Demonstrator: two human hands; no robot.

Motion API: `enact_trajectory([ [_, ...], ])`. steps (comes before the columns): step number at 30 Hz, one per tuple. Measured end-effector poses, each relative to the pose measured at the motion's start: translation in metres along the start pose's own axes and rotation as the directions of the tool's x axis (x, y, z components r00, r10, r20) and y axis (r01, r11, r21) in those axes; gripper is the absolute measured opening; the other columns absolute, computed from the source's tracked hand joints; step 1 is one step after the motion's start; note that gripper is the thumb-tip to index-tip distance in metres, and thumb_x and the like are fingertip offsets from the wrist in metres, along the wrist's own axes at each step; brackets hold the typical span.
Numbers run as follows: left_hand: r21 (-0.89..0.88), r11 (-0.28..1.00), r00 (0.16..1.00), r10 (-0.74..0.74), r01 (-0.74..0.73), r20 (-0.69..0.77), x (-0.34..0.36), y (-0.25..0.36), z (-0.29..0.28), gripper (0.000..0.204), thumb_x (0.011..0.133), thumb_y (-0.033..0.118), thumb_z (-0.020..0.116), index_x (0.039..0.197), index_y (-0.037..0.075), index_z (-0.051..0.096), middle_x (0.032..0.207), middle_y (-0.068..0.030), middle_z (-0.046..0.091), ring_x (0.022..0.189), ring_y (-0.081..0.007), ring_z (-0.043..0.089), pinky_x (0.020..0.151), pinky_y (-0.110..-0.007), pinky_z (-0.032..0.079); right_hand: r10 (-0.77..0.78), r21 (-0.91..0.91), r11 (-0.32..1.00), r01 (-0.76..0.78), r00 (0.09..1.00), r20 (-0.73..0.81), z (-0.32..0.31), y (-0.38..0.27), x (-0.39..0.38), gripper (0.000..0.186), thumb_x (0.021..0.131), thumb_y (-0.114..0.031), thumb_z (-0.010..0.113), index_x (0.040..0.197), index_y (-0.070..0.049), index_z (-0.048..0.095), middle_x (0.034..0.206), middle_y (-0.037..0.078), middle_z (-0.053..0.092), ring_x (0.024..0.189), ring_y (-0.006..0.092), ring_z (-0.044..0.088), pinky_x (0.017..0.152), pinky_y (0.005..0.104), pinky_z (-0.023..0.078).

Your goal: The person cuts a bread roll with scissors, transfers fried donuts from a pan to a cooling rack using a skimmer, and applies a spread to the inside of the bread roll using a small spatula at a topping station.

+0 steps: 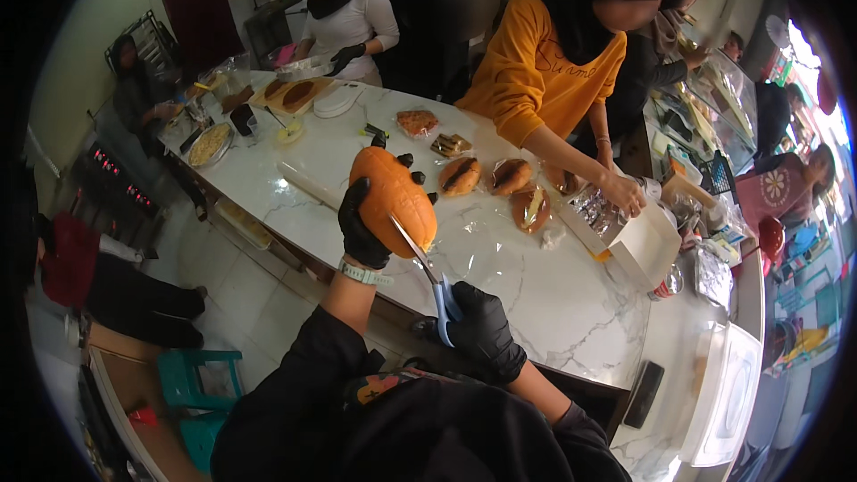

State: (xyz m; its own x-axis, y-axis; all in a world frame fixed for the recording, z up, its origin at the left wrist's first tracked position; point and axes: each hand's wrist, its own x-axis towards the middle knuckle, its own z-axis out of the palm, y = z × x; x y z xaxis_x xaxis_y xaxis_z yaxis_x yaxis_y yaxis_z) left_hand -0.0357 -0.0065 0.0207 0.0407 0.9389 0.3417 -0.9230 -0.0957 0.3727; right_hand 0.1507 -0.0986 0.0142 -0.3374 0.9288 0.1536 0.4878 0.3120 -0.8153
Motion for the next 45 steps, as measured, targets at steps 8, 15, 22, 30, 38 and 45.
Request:
enact_trajectory([
  [8,-0.009,1.000,1.000,0.011,-0.011,0.007,0.001,0.006,-0.014,0.062,0.078,0.032,0.052,0.130,0.008,0.029,0.119,-0.0155,0.045,0.106,-0.0322,0.048,0.089,-0.052,0.041,-0.023,0.146,0.989,0.026,0.999,-0.025,0.014,0.016,0.003,0.026,0.061,-0.016,0.072,0.071,-0.002,0.053,0.056,0.008,0.048,0.049,0.0159,0.042,0.047,0.0311,0.037],
  [15,0.001,1.000,0.990,-0.027,0.027,0.135,0.002,0.004,-0.011,0.067,0.074,0.022,0.055,0.133,0.009,0.025,0.122,-0.0155,0.044,0.109,-0.0331,0.047,0.091,-0.054,0.040,-0.077,0.060,0.995,0.077,0.997,-0.012,0.010,0.007,0.008,0.033,0.064,-0.025,0.075,0.073,-0.002,0.054,0.056,0.010,0.049,0.049,0.0163,0.042,0.048,0.0317,0.038],
  [22,0.021,0.996,0.985,-0.083,0.081,0.153,-0.001,0.005,-0.011,0.077,0.065,0.023,0.060,0.131,0.002,0.025,0.122,-0.0171,0.043,0.110,-0.0327,0.046,0.095,-0.052,0.037,-0.008,0.015,1.000,0.007,1.000,0.025,0.000,-0.014,0.013,0.034,0.064,-0.026,0.075,0.074,-0.001,0.054,0.057,0.012,0.048,0.048,0.0192,0.043,0.048,0.0324,0.039],
  [30,0.062,0.989,0.972,-0.141,0.132,0.188,0.003,0.005,-0.023,0.081,0.060,0.018,0.064,0.130,0.003,0.026,0.122,-0.0146,0.042,0.114,-0.0302,0.044,0.100,-0.047,0.033,-0.134,-0.053,0.990,0.130,0.987,-0.084,0.004,0.002,0.010,0.049,0.062,-0.046,0.074,0.070,-0.003,0.052,0.057,0.014,0.051,0.050,0.0316,0.052,0.047,0.0359,0.041],
  [38,0.269,0.952,0.958,-0.205,0.147,0.199,0.004,0.009,-0.035,0.083,0.062,0.010,0.066,0.133,0.008,0.024,0.124,-0.0123,0.042,0.116,-0.0284,0.043,0.099,-0.047,0.036,-0.088,-0.072,0.994,0.084,0.995,-0.051,-0.003,-0.011,0.013,0.049,0.055,-0.040,0.080,0.071,-0.002,0.053,0.057,0.013,0.050,0.049,0.0220,0.045,0.050,0.0344,0.039],
  [45,0.133,0.987,0.963,-0.118,0.088,0.243,0.001,0.012,-0.010,0.091,0.061,0.016,0.067,0.137,0.021,0.018,0.118,-0.0146,0.044,0.106,-0.0317,0.049,0.089,-0.057,0.039,-0.034,-0.035,0.999,0.035,0.999,0.030,-0.006,-0.022,0.008,0.052,0.063,-0.048,0.074,0.070,-0.002,0.052,0.058,0.015,0.050,0.051,0.0321,0.050,0.050,0.0371,0.041],
])
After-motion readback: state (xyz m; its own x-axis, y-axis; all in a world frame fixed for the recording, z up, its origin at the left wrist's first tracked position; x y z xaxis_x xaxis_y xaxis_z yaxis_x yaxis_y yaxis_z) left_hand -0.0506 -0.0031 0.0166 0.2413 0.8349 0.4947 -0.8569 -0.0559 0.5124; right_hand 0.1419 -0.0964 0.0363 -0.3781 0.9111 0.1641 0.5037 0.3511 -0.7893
